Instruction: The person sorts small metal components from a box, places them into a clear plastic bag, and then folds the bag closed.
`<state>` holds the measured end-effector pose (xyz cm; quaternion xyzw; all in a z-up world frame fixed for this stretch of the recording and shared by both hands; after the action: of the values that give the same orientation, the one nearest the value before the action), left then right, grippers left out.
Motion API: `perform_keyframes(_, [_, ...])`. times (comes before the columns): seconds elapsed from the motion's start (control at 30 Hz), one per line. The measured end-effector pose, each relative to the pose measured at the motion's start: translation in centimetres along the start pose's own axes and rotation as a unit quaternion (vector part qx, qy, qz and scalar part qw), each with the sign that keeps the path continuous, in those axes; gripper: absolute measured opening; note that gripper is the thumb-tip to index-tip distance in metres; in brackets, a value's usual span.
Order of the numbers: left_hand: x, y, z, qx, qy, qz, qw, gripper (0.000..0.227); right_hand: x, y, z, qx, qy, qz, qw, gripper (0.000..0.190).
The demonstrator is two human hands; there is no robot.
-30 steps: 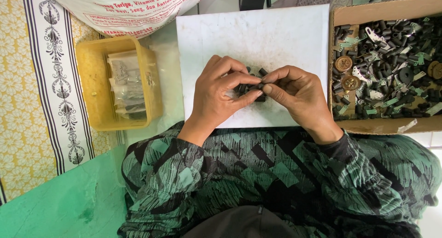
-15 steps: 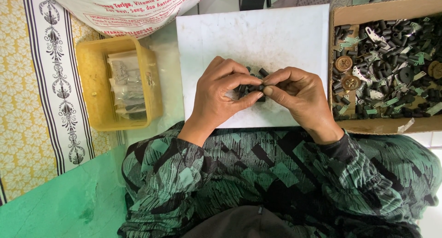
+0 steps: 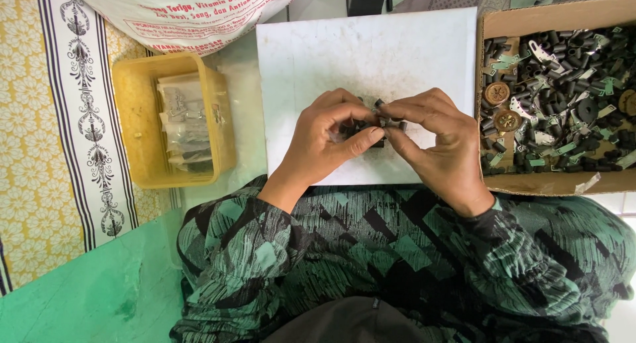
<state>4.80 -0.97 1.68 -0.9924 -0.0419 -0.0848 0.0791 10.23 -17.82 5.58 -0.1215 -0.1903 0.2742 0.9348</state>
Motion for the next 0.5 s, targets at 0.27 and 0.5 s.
perform_keyframes(0.27, [-0.3,0.0,1.0,-0.023,-0.020,0.009,0.999,0.025,0.3,0.2,1.6,-0.080,-0.061,0.000,0.995,0.026])
perform_keyframes(0.5, [-0.2,0.1,0.5,-0.038,-0.025,0.027,0.999,0.026,0.1,-0.1,0.8,-0.152,-0.124,0.025,0.980,0.021])
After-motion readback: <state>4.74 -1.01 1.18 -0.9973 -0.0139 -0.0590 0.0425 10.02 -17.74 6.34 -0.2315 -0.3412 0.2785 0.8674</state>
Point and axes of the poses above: each hand's wrist, its own x-axis towards the middle knuckle, its own y-axis out of the palm, z = x × y, the point moved 5 cm from there along x, towards the middle knuckle, and after that the axes turned 1 degree about z, right-handed, at the moved point
